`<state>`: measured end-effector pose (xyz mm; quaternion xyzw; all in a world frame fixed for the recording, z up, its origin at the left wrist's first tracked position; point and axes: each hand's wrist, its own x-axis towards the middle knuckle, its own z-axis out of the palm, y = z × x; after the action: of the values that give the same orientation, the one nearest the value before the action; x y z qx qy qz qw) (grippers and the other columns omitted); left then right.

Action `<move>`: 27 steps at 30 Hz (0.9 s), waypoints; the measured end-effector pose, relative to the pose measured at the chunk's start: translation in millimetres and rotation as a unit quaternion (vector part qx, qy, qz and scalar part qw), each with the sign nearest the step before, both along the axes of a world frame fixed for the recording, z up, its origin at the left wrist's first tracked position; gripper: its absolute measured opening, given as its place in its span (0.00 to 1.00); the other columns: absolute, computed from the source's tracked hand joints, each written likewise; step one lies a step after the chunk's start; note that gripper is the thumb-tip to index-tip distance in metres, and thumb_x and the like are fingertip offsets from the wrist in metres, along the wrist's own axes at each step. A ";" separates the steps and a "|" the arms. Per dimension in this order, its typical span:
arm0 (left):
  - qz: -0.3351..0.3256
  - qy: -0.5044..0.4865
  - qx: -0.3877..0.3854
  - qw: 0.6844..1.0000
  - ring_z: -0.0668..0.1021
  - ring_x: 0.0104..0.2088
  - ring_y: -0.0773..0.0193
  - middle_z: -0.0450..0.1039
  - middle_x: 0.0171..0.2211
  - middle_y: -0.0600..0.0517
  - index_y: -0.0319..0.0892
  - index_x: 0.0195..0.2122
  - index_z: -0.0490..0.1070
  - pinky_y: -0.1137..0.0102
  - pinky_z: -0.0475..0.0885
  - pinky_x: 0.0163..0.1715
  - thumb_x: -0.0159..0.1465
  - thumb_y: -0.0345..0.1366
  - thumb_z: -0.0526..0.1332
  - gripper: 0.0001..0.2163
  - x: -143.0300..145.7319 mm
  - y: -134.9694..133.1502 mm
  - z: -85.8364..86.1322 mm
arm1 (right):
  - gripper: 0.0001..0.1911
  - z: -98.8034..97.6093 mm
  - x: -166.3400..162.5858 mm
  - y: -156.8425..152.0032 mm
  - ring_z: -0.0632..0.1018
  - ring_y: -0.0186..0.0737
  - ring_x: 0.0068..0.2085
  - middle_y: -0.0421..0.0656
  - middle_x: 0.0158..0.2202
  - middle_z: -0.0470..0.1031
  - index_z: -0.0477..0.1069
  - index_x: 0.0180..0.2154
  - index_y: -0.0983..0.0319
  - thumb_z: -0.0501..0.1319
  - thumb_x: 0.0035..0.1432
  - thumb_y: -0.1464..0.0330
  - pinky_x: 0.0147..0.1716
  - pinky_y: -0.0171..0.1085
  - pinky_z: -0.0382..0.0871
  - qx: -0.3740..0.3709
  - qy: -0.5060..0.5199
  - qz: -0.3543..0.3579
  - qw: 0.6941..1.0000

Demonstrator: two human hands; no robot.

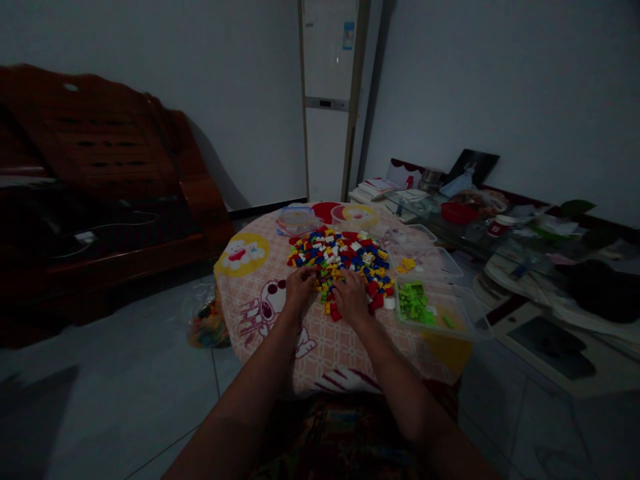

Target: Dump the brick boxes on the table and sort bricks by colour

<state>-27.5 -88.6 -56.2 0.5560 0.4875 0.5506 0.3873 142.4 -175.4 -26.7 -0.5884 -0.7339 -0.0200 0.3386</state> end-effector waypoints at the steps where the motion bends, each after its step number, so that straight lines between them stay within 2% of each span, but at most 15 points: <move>1: 0.001 0.004 0.001 1.000 0.82 0.35 0.57 0.84 0.36 0.48 0.42 0.40 0.83 0.65 0.77 0.39 0.55 0.36 0.65 0.13 -0.2 0.1 0.0 | 0.15 0.0 -4.6 3.3 0.66 0.55 0.68 0.52 0.66 0.71 0.81 0.51 0.59 0.61 0.67 0.71 0.69 0.58 0.58 -0.012 -0.010 0.005 1.000; 3: 0.002 0.014 0.002 1.000 0.82 0.35 0.57 0.84 0.36 0.48 0.42 0.40 0.83 0.65 0.77 0.39 0.55 0.36 0.65 0.13 -0.7 0.6 -0.6 | 0.14 -1.1 -10.9 8.5 0.65 0.56 0.69 0.53 0.68 0.70 0.81 0.51 0.61 0.61 0.68 0.71 0.69 0.58 0.56 -0.033 -0.026 0.009 0.999; 8: 0.011 0.033 0.011 0.999 0.83 0.38 0.56 0.84 0.38 0.47 0.42 0.40 0.83 0.64 0.78 0.42 0.56 0.36 0.66 0.12 -1.4 2.8 -3.4 | 0.11 -6.6 -13.2 15.2 0.66 0.55 0.68 0.55 0.65 0.72 0.82 0.42 0.63 0.60 0.68 0.70 0.70 0.54 0.58 -0.051 -0.025 -0.017 0.998; 11: 0.005 0.027 0.008 1.000 0.83 0.38 0.56 0.84 0.38 0.46 0.42 0.39 0.83 0.63 0.77 0.42 0.56 0.36 0.65 0.12 -0.9 2.7 -2.5 | 0.11 -8.0 -13.5 18.1 0.66 0.54 0.67 0.53 0.65 0.72 0.81 0.43 0.62 0.59 0.67 0.72 0.70 0.52 0.57 -0.061 -0.020 -0.036 0.997; 15: 0.005 0.031 0.007 0.999 0.83 0.38 0.55 0.85 0.37 0.47 0.41 0.39 0.83 0.63 0.77 0.42 0.56 0.35 0.65 0.11 -0.2 -0.2 2.5 | 0.12 -8.1 -17.6 21.9 0.64 0.58 0.68 0.55 0.66 0.70 0.82 0.43 0.63 0.59 0.66 0.73 0.71 0.57 0.55 -0.072 -0.029 -0.052 0.996; 18: 0.010 0.040 0.013 0.999 0.83 0.38 0.55 0.85 0.37 0.47 0.41 0.38 0.83 0.63 0.77 0.43 0.56 0.34 0.65 0.10 -0.2 -1.7 5.7 | 0.14 -6.2 -21.3 23.1 0.65 0.59 0.68 0.56 0.66 0.70 0.82 0.44 0.63 0.57 0.67 0.73 0.70 0.60 0.54 -0.060 -0.031 -0.048 0.997; 21: 0.008 0.044 0.014 0.999 0.83 0.38 0.55 0.85 0.37 0.47 0.42 0.38 0.84 0.62 0.77 0.44 0.57 0.34 0.64 0.10 -0.8 -1.2 5.8 | 0.16 -1.7 -24.2 23.3 0.65 0.56 0.68 0.54 0.66 0.71 0.82 0.46 0.62 0.55 0.68 0.75 0.71 0.60 0.51 -0.050 -0.029 -0.037 0.998; 27: 0.010 0.044 0.014 0.999 0.83 0.40 0.54 0.84 0.39 0.47 0.42 0.38 0.83 0.61 0.77 0.46 0.57 0.35 0.65 0.10 -1.3 0.9 2.4 | 0.16 6.1 -27.1 30.3 0.64 0.58 0.69 0.54 0.69 0.68 0.82 0.45 0.61 0.54 0.70 0.74 0.71 0.63 0.49 -0.069 -0.055 -0.032 0.996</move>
<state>-28.8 -87.7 -53.8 0.5801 0.5017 0.5365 0.3520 115.3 -145.0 -20.6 -0.6314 -0.7322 -0.0121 0.2551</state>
